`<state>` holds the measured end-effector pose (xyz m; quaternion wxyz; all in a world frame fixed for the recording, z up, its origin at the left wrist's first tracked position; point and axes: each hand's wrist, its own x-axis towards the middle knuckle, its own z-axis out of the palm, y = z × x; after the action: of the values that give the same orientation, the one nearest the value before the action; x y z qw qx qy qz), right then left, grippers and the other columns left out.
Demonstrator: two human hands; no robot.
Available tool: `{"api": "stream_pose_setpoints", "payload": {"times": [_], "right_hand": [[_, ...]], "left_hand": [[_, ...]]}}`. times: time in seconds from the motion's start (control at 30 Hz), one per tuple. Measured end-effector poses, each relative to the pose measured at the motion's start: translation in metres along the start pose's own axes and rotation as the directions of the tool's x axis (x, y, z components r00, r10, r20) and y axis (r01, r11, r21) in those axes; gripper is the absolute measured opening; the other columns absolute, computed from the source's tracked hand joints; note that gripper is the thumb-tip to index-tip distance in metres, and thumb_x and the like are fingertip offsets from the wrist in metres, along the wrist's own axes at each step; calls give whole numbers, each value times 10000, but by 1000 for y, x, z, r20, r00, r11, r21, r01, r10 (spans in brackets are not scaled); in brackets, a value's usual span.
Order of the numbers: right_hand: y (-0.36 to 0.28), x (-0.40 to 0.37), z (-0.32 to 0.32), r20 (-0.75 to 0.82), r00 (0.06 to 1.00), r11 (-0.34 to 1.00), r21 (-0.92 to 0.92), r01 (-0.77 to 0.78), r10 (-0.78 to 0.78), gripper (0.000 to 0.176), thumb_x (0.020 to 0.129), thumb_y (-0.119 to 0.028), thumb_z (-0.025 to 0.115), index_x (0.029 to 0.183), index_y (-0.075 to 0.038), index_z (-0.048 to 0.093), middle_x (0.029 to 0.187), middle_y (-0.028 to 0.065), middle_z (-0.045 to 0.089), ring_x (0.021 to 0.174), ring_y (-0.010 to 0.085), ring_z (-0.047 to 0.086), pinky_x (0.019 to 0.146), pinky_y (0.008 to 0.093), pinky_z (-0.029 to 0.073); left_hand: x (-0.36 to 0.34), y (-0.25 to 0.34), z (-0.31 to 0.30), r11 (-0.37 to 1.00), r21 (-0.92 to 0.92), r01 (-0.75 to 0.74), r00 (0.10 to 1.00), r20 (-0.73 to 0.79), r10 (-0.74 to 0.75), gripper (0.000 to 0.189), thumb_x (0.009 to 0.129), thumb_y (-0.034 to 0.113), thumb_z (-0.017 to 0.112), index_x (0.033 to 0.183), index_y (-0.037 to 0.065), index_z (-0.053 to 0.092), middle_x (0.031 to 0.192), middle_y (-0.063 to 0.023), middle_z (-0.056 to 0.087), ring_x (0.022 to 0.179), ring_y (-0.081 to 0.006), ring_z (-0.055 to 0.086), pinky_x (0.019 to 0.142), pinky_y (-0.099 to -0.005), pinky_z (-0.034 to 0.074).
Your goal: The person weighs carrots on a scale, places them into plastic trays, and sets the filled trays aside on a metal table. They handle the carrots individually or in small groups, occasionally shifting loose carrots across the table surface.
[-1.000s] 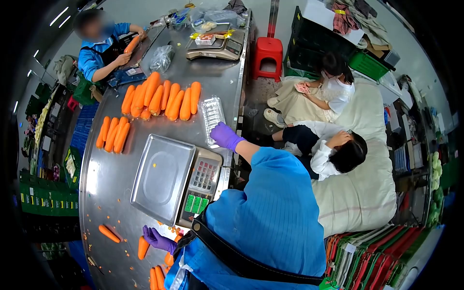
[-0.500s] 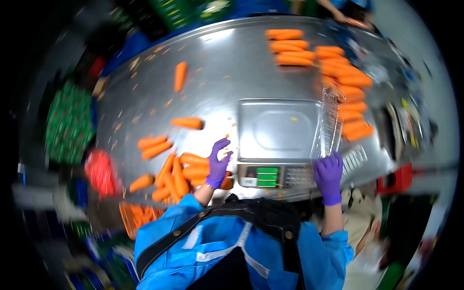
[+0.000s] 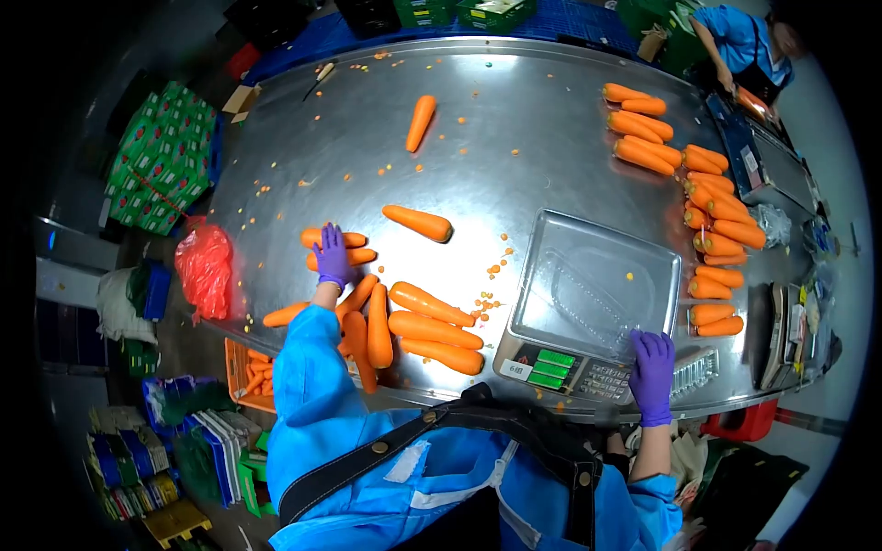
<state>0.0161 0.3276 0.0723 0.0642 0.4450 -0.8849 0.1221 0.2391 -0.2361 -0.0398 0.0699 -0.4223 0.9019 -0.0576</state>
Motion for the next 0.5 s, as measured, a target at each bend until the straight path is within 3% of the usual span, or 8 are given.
{"api": "stream_pose_setpoints", "payload": {"times": [0.07, 0.13, 0.2, 0.23, 0.33, 0.4, 0.47, 0.5], "right_hand": [[-2, -1, 1, 16, 1000, 1000, -5, -10, 10, 516, 628, 74, 494, 1125, -55, 536, 1005, 125, 538, 999, 287, 507, 985, 469, 322], [-6, -4, 1, 34, 999, 999, -6, -33, 34, 504, 632, 68, 492, 1120, -49, 536, 994, 126, 539, 982, 291, 510, 979, 465, 330], [-12, -2, -1, 19, 1000, 1000, 16, -13, 13, 484, 639, 54, 495, 1112, -42, 538, 984, 130, 537, 968, 290, 515, 971, 461, 340], [-14, 0, -2, -3, 1000, 1000, 20, -21, 21, 450, 647, 43, 506, 1087, -42, 551, 956, 127, 545, 942, 292, 522, 959, 462, 351], [-13, 2, -2, -28, 999, 998, 47, -37, 38, 406, 654, 31, 521, 1049, -49, 574, 919, 121, 571, 901, 295, 537, 939, 458, 367], [-14, 7, -4, -65, 996, 994, 89, -60, 66, 335, 681, 12, 546, 1002, -65, 599, 885, 114, 592, 861, 296, 547, 904, 443, 392], [-16, 16, 0, -194, 978, 979, 198, -37, 76, 297, 712, -13, 571, 999, -81, 612, 884, 113, 600, 857, 288, 554, 875, 422, 412], [-21, 26, -3, -212, 971, 964, 261, -49, 106, 292, 721, -39, 594, 1008, -88, 617, 890, 108, 603, 857, 282, 555, 868, 413, 416]], "left_hand": [[22, -9, 7, 981, 161, -107, 984, 156, 82, 924, 644, 237, 654, 1398, 40, 157, 1458, -142, 151, 1370, -259, 98, 1050, -503, 152], [42, -11, 20, 973, 92, -212, 967, 161, 195, 1001, 598, 242, 704, 1401, 52, 138, 1411, -145, 256, 1343, -264, 187, 1046, -486, 182], [40, 0, 7, 974, 23, -227, 934, 288, 211, 1036, 545, 262, 757, 1384, 64, 184, 1271, -109, 436, 1233, -265, 371, 1027, -468, 234], [44, -4, 16, 969, 34, -244, 944, 237, 229, 1030, 508, 297, 784, 1352, 73, 238, 1080, -54, 549, 1077, -241, 499, 981, -470, 291], [27, 11, -40, 982, 30, -185, 918, 362, 162, 847, 500, 247, 780, 1235, 57, 405, 1000, -55, 574, 1016, -222, 523, 914, -404, 373], [34, -17, 8, 806, -591, -2, 987, -129, -92, 773, 504, 189, 765, 1191, 43, 441, 1021, -74, 552, 1010, -227, 515, 901, -363, 396], [50, -33, 22, 484, -829, -281, 891, -412, -189, 761, 510, 117, 729, 1200, 27, 421, 1047, -104, 519, 1010, -241, 506, 909, -366, 401], [39, -14, -4, 474, -831, -290, 896, -410, -171, 761, 510, 117, 729, 1200, 27, 421, 1047, -104, 519, 1010, -241, 506, 909, -366, 401]]}}
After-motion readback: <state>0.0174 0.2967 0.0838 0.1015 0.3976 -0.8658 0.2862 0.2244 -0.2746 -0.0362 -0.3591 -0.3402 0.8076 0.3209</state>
